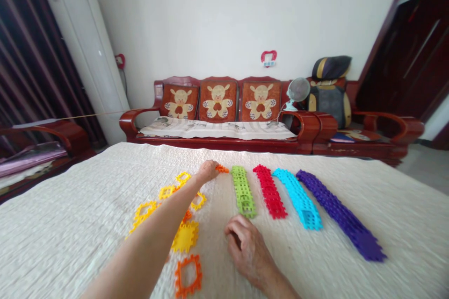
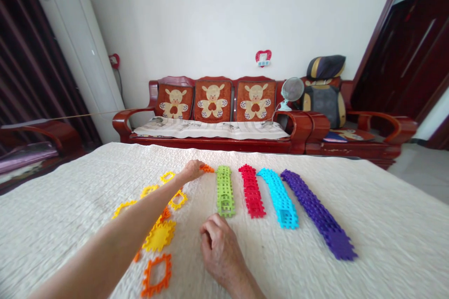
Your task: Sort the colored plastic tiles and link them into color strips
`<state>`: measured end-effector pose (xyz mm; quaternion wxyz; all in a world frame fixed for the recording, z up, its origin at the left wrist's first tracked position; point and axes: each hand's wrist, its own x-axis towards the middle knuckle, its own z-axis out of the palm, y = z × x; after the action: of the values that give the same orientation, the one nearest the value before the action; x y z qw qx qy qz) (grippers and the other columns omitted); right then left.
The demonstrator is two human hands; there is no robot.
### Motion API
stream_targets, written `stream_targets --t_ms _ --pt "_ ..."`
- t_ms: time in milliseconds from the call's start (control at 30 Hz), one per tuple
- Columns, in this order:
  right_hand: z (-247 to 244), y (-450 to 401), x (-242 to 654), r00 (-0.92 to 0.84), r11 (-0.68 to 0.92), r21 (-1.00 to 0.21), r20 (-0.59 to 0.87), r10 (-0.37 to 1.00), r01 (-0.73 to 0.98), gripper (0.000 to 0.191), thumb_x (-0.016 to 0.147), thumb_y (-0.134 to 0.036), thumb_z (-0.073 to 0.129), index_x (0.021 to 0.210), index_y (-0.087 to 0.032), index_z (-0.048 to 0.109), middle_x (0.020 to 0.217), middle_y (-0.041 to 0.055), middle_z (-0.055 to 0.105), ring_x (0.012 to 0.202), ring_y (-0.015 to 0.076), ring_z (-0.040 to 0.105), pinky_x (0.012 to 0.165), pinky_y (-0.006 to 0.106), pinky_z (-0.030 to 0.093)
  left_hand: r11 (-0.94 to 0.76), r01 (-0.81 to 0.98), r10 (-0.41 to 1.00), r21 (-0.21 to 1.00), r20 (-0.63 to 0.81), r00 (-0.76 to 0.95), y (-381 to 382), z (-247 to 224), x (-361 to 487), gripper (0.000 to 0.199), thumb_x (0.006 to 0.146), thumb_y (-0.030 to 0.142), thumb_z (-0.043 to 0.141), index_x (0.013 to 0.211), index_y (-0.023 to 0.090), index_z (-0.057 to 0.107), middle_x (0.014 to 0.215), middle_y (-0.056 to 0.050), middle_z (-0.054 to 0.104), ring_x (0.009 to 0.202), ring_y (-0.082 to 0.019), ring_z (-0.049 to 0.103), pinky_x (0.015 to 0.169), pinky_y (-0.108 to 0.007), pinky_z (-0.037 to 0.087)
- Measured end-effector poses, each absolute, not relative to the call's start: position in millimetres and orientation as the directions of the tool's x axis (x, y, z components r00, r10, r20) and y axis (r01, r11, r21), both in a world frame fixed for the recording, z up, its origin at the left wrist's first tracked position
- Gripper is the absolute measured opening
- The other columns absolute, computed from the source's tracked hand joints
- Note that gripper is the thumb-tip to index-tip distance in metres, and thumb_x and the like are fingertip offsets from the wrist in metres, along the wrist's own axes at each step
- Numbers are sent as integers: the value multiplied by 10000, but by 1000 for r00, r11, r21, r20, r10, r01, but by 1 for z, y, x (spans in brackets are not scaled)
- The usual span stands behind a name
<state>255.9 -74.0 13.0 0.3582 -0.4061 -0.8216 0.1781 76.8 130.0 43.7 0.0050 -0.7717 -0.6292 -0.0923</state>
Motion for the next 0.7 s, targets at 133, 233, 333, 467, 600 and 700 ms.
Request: stream_targets --t_ms 133,233,333,467,600,700 --pt "13 -74 256 -423 609 -583 438 793 538 201 783 -32 423 803 -189 547 838 29 547 821 146 514 723 258 394 -185 975 976 123 139 168 134 40 74 318 758 219 510 1041 198 652 1011 -77 682 956 -209 611 825 -264 442" --pt "13 -75 256 -422 606 -584 435 796 540 196 782 -30 426 800 -187 541 844 28 545 824 144 512 730 260 390 -175 975 978 137 137 157 135 37 72 354 759 216 514 1093 215 632 1082 -63 664 992 -205 600 860 -263 434" --pt "13 -76 256 -422 604 -585 433 797 540 195 782 -30 426 796 -187 540 842 28 546 823 145 512 729 260 389 -168 974 979 151 140 147 136 35 72 357 758 216 524 1098 224 630 1099 -56 661 1000 -204 598 872 -265 432" --pt "14 -76 256 -425 600 -591 425 799 539 187 792 -44 427 795 -188 546 843 27 549 824 145 513 730 261 388 -173 969 978 178 149 147 133 44 70 382 750 243 545 1125 209 615 1075 -56 669 962 -191 614 852 -259 450" --pt "13 -74 255 -418 595 -592 424 803 544 179 800 -59 425 783 -191 546 831 21 545 813 143 512 729 262 384 -192 963 971 188 179 159 115 68 52 356 761 271 529 1092 195 633 1074 -51 666 967 -182 610 856 -262 453" --pt "12 -72 255 -415 595 -591 426 804 545 175 792 -59 427 775 -190 541 829 21 544 809 145 513 726 262 383 -222 958 966 181 175 191 85 85 25 265 754 263 522 953 204 686 978 -36 692 888 -173 630 817 -264 466"
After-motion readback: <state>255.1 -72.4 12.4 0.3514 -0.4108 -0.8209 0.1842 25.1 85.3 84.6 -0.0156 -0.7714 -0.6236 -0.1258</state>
